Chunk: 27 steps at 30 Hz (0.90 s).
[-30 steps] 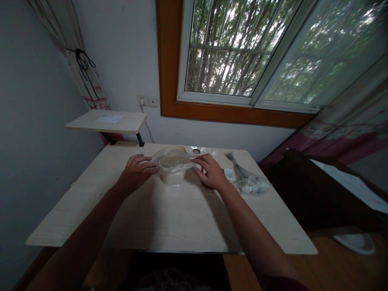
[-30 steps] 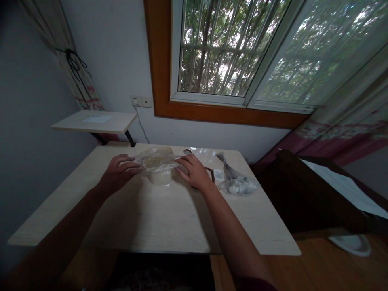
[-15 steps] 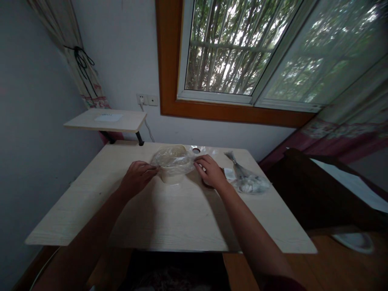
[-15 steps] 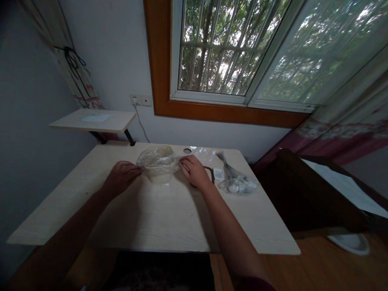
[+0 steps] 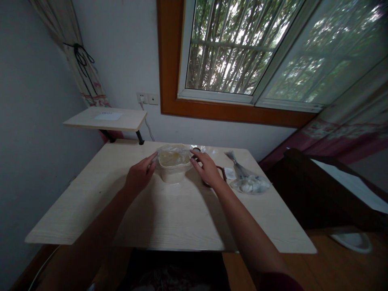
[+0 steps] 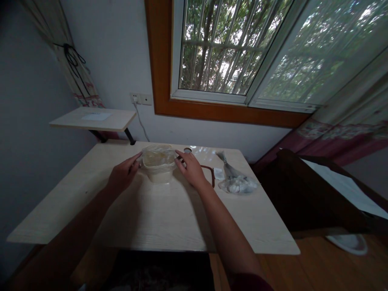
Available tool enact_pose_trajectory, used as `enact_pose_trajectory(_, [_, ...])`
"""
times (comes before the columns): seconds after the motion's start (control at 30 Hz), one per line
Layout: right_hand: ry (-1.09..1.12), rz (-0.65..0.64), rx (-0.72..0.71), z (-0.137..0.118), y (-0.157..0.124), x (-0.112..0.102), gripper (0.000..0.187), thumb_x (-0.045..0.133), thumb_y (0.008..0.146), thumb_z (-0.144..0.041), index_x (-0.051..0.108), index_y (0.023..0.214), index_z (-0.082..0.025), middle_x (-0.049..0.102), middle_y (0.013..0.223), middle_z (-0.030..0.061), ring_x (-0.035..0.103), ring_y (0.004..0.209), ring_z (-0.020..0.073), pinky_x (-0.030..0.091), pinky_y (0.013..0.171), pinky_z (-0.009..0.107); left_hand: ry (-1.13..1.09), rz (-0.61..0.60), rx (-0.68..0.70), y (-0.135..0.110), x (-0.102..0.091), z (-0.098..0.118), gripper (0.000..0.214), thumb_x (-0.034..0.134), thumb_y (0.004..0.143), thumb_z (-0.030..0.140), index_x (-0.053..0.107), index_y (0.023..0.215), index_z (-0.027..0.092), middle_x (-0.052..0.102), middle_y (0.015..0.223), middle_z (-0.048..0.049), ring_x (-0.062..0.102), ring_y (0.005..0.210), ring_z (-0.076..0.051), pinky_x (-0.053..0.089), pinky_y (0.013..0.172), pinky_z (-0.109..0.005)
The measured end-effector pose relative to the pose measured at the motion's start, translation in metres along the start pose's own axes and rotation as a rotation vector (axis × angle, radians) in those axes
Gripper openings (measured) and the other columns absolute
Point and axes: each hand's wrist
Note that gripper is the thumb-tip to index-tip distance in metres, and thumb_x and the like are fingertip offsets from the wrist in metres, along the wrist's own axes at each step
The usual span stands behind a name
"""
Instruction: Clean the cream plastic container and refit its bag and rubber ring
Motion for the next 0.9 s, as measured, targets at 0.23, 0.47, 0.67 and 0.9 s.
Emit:
enact_pose_trajectory(0.23, [0.038,-0.006,-0.01,-0.007,0.001,0.001,0.038,0.05,0.1,-0.039,0.057,0.135,-0.026,0.069,0.106,0.0084,0.061,0.098,0.0249,0.047,0.092,0.043,-0.052,0.01,-0.096,0.006,0.0,0.007,0.049,0.044,0.098,0.045,0.055,0.139,0.021,0.073,0.105,-0.0064,0.067,0.081,-0.017,0.05,0.08,-0.028])
enact_pose_trajectory(0.47, [0.066,-0.03,-0.013,-0.009,0.001,0.001,0.037,0.052,0.099,-0.039,0.058,0.133,-0.027,0.069,0.099,0.0072,0.062,0.095,0.0238,0.048,0.089,0.041,-0.094,0.017,-0.153,0.01,-0.001,0.011,0.047,0.048,0.095,0.044,0.057,0.135,0.022,0.071,0.093,-0.0025,0.059,0.064,-0.013,0.047,0.069,-0.026])
enact_pose_trajectory(0.67, [0.113,-0.047,-0.019,-0.013,-0.003,0.001,0.034,0.056,0.097,-0.039,0.059,0.129,-0.027,0.068,0.101,0.0064,0.063,0.096,0.0225,0.049,0.088,0.039,-0.148,0.045,-0.235,0.016,-0.003,0.018,0.042,0.051,0.092,0.043,0.066,0.125,0.021,0.071,0.092,-0.0034,0.062,0.074,-0.016,0.048,0.075,-0.027])
enact_pose_trajectory(0.9, [0.132,-0.025,0.002,-0.016,-0.012,0.003,0.024,0.059,0.094,-0.037,0.059,0.113,-0.022,0.066,0.098,0.0074,0.062,0.087,0.0209,0.05,0.08,0.036,-0.333,0.012,-0.316,0.018,-0.003,0.019,0.044,0.06,0.084,0.041,0.067,0.122,0.02,0.06,0.07,0.0027,0.052,0.058,-0.011,0.044,0.061,-0.023])
Point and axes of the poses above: each hand's wrist, its own y-axis towards the middle knuckle, its own x-axis out of the palm, z = x × y
